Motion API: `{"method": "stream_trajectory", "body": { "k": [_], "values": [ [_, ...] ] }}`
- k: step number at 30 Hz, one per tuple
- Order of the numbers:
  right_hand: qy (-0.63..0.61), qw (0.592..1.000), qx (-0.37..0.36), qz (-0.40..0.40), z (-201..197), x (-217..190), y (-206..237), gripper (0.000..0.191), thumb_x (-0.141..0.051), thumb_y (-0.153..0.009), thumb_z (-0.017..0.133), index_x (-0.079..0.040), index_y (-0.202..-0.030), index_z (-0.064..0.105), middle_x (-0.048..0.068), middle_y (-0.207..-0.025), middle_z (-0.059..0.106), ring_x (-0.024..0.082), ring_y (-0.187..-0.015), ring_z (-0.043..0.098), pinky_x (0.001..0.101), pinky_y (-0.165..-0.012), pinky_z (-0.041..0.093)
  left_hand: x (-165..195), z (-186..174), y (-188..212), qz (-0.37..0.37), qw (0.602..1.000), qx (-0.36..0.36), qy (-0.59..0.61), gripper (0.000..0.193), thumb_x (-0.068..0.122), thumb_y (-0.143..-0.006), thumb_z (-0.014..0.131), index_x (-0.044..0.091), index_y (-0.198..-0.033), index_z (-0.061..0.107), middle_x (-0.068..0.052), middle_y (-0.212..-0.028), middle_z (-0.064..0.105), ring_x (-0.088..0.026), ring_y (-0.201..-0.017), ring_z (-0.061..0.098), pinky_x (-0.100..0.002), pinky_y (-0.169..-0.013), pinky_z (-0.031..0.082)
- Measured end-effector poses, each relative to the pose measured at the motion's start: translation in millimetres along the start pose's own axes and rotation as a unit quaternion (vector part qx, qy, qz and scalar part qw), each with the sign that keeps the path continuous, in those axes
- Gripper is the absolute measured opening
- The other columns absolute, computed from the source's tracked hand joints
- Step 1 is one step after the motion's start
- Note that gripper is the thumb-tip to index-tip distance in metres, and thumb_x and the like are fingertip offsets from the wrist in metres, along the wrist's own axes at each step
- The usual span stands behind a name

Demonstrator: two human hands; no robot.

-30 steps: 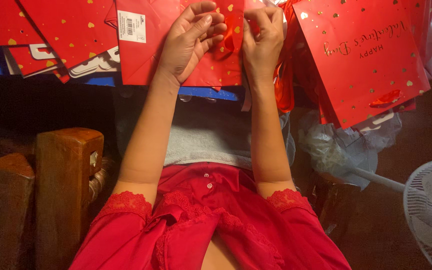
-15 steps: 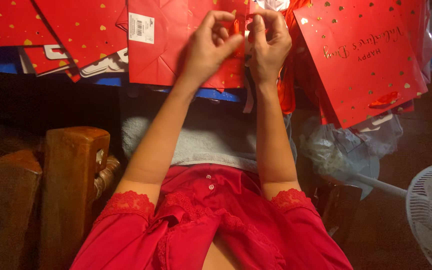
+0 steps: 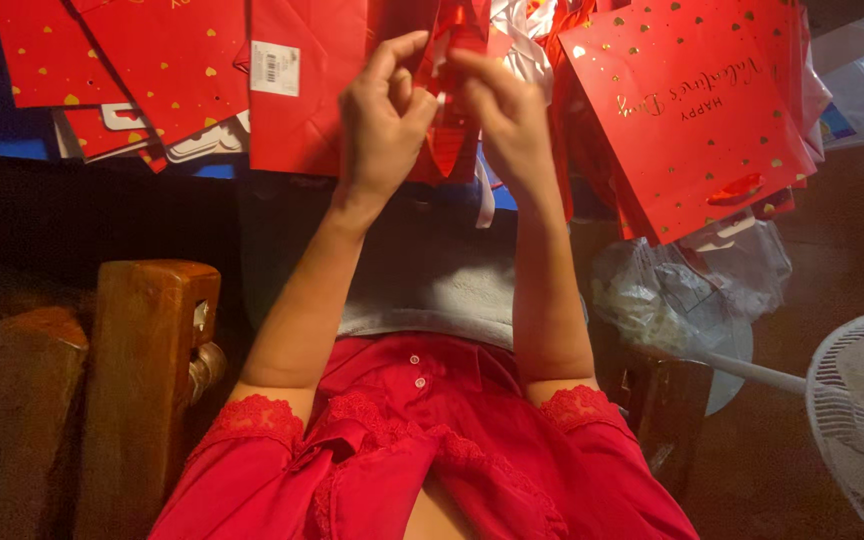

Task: The person sits on a chair and ties red ribbons on red Valentine's Day gift bags placed on the lap. They repeatedly thread ribbons through the bag handles and tie them into bows, finishing each bag before moving to the next.

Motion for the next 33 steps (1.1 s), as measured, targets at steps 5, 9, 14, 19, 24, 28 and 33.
{"method": "stream_trajectory", "body": {
  "k": [5,9,14,19,24,28,33],
  "values": [
    [0.236,0.962,-0.110,0.082,30.2,-30.5,28.6,0.025,-0.003,-0.102,0.060,-0.005,-0.126,0.069,0.017,-0.096,0.071,0.025,-0.084,0.071,0.0331,-0.080,0.056,71.6,-33.3,3.9,0.084,0.991,-0.007,-0.099,0.040,-0.013,-0.092,0.064,0.000,-0.129,0.071,-0.003,-0.082,0.047,-0.009,-0.069,0.048,-0.027,-0.063,0.044],
    [0.341,0.931,0.029,-0.131,15.7,-115.6,46.9,0.034,0.004,-0.101,0.062,-0.011,-0.132,0.066,0.013,-0.131,0.069,0.027,-0.114,0.071,0.0366,-0.095,0.058,112.8,-50.8,2.2,0.097,0.984,-0.042,-0.141,0.039,-0.011,-0.093,0.066,0.001,-0.130,0.072,-0.004,-0.083,0.049,-0.008,-0.071,0.050,-0.027,-0.065,0.045],
    [0.490,0.855,0.022,-0.168,12.3,-133.4,60.9,0.070,-0.001,-0.093,0.071,-0.013,-0.154,0.041,0.017,-0.162,0.030,0.034,-0.152,0.033,0.0510,-0.128,0.030,144.2,-58.9,6.9,0.113,0.972,-0.084,-0.190,0.040,-0.010,-0.091,0.065,0.004,-0.128,0.074,-0.006,-0.084,0.055,-0.014,-0.075,0.058,-0.031,-0.070,0.048],
    [0.515,0.837,-0.047,-0.181,33.1,-118.9,64.0,0.091,-0.022,-0.092,0.081,-0.020,-0.165,0.027,0.012,-0.171,0.018,0.033,-0.162,0.013,0.0551,-0.133,0.009,158.6,-49.5,14.9,0.153,0.952,-0.125,-0.232,0.032,-0.006,-0.090,0.067,0.005,-0.118,0.076,-0.011,-0.080,0.054,-0.024,-0.081,0.059,-0.036,-0.075,0.049],
    [0.422,0.885,-0.120,-0.159,51.4,-115.1,70.4,0.103,-0.056,-0.082,0.085,-0.014,-0.158,0.031,0.016,-0.165,0.026,0.041,-0.155,0.017,0.0656,-0.126,0.005,160.7,-53.3,12.9,0.155,0.939,-0.169,-0.255,0.024,-0.001,-0.090,0.070,0.005,-0.112,0.077,-0.010,-0.080,0.057,-0.025,-0.081,0.059,-0.040,-0.080,0.049],
    [0.487,0.844,-0.079,-0.209,67.9,-117.1,83.1,0.087,-0.034,-0.081,0.082,-0.014,-0.156,0.042,0.017,-0.161,0.038,0.040,-0.152,0.029,0.0624,-0.128,0.007,163.7,-57.0,11.9,0.135,0.923,-0.264,-0.247,0.030,0.005,-0.088,0.072,0.005,-0.117,0.075,-0.010,-0.087,0.061,-0.027,-0.082,0.060,-0.039,-0.078,0.050],
    [0.383,0.865,0.044,-0.323,47.5,-124.4,88.5,0.044,-0.003,-0.086,0.077,-0.005,-0.128,0.065,0.008,-0.113,0.065,0.028,-0.106,0.068,0.0492,-0.106,0.047,197.6,-57.6,28.5,0.158,0.915,-0.278,-0.245,0.026,0.004,-0.089,0.075,0.001,-0.115,0.073,-0.012,-0.089,0.066,-0.028,-0.085,0.064,-0.038,-0.077,0.051]
  ]
}}
Point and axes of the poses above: each hand's wrist, its own y-axis away from the middle knuckle, its own z-axis out of the palm, x = y × z, the point moved 9 cm from there along -y, towards the middle knuckle
